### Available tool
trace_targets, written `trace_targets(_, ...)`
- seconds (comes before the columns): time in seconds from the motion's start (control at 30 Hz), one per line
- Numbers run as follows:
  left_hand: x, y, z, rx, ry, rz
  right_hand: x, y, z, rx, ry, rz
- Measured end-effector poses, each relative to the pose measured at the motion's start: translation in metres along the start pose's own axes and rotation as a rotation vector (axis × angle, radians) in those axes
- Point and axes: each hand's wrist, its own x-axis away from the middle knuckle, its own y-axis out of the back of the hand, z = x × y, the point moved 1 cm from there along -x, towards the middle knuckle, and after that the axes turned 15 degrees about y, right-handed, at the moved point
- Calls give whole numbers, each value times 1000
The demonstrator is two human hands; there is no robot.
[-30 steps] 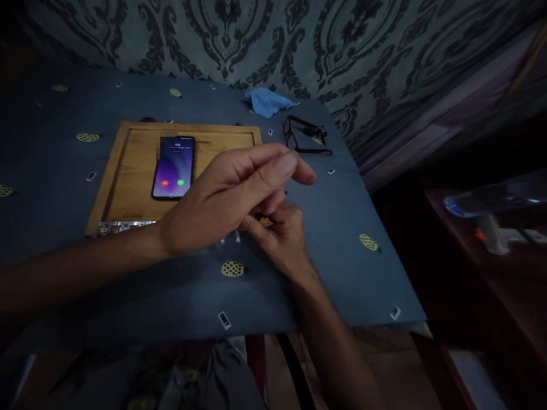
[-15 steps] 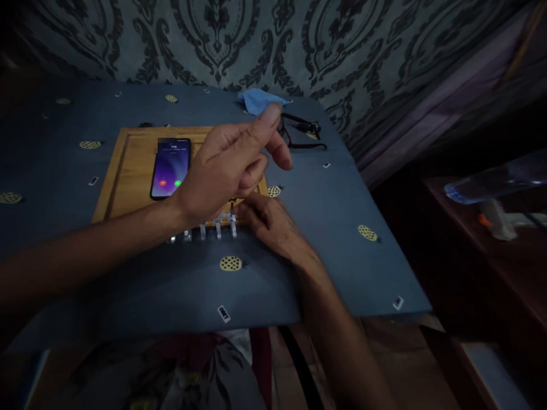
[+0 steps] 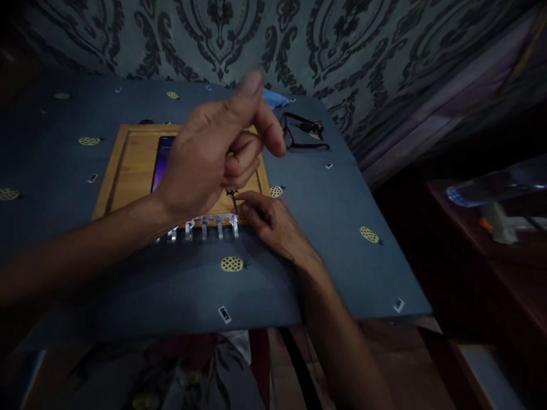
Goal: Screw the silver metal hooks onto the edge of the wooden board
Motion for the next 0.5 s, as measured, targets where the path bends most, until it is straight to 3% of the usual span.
trace_targets(0.13,9,0,-5,1,-24,48,0,1,-2,-14,-19,3)
trace_targets(0.5,8,4,13,-78,57,75,-2,4,2,60,-42,50)
